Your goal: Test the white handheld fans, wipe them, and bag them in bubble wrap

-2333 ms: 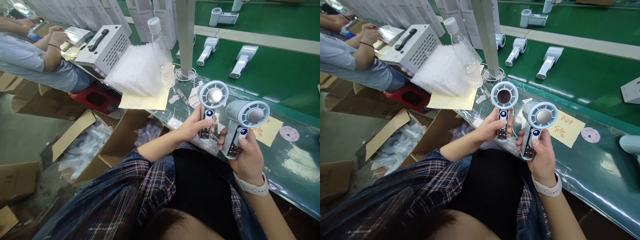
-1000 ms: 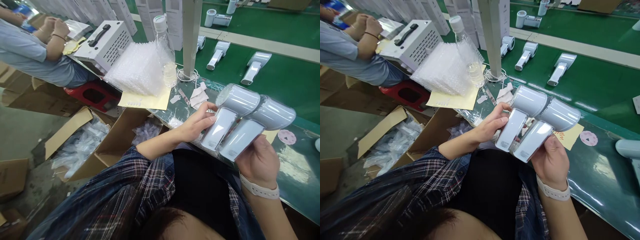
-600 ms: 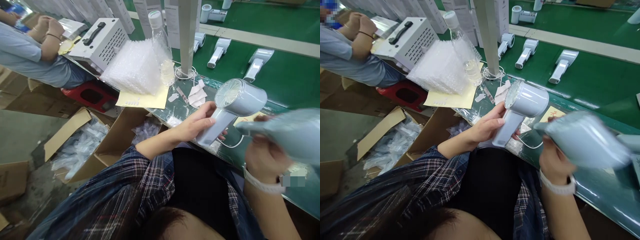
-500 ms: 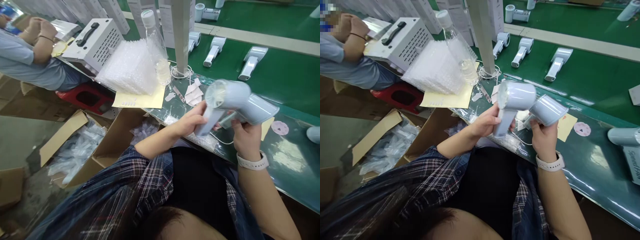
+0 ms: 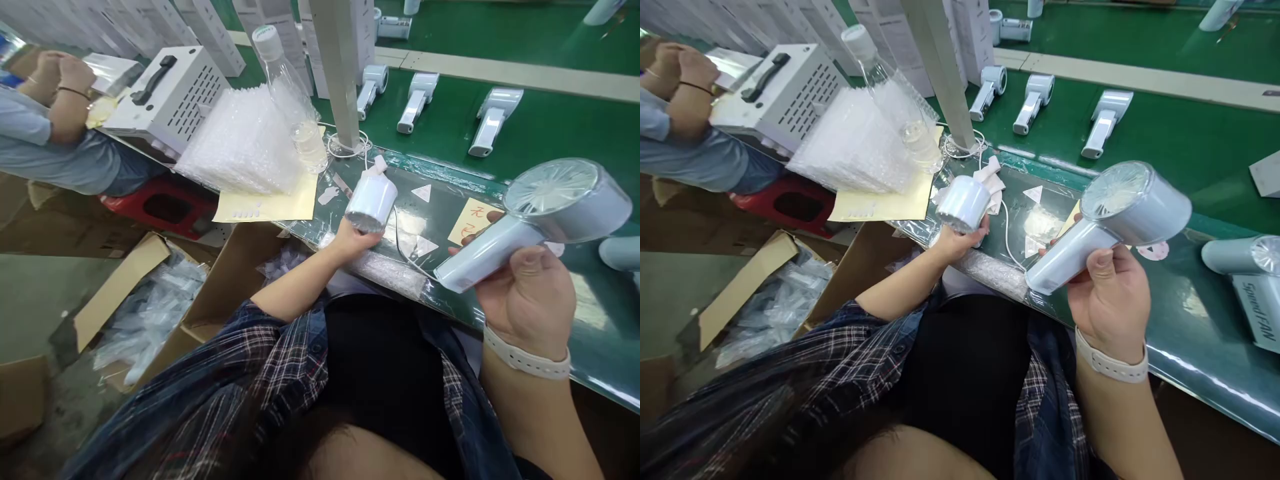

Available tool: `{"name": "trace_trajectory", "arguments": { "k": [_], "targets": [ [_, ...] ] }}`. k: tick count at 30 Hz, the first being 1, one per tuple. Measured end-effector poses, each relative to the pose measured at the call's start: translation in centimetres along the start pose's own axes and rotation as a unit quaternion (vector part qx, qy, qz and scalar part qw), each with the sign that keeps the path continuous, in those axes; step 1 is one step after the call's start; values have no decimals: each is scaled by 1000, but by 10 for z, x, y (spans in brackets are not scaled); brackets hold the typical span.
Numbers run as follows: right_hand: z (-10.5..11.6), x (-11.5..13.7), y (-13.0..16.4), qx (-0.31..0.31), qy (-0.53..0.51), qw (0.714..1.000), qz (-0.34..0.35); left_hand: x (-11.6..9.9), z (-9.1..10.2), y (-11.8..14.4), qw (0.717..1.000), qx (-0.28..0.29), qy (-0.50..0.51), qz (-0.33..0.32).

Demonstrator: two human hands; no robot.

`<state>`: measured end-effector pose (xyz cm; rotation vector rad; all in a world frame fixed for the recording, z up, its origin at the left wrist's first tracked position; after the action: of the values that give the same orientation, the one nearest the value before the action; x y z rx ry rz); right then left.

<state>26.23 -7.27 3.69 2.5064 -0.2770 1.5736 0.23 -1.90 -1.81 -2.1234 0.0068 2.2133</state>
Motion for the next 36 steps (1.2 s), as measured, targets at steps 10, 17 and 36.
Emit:
{"name": "trace_trajectory", "arguments": {
  "k": [10,17,36],
  "targets": [
    [-8,9,21,-35,9,998,48,-61,-54,16,906,277,292,127],
    [-8,21,33,-38,59,994,84,-64,-63,19,886,288,324,162],
    [-19,12,26,60,-39,991,-115,-73,-72,34,938,208,260,100]
  ]
}}
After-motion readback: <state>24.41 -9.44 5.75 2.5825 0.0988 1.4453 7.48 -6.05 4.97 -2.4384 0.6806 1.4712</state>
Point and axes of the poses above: each hand's wrist, its own y-axis away from the middle knuckle, its own z-axis out of the back of the hand, x = y × z, the point moved 3 cm from there along -y, towards the middle knuckle, and after that the axes turned 4 degrees about -y, right-handed, at the moved point
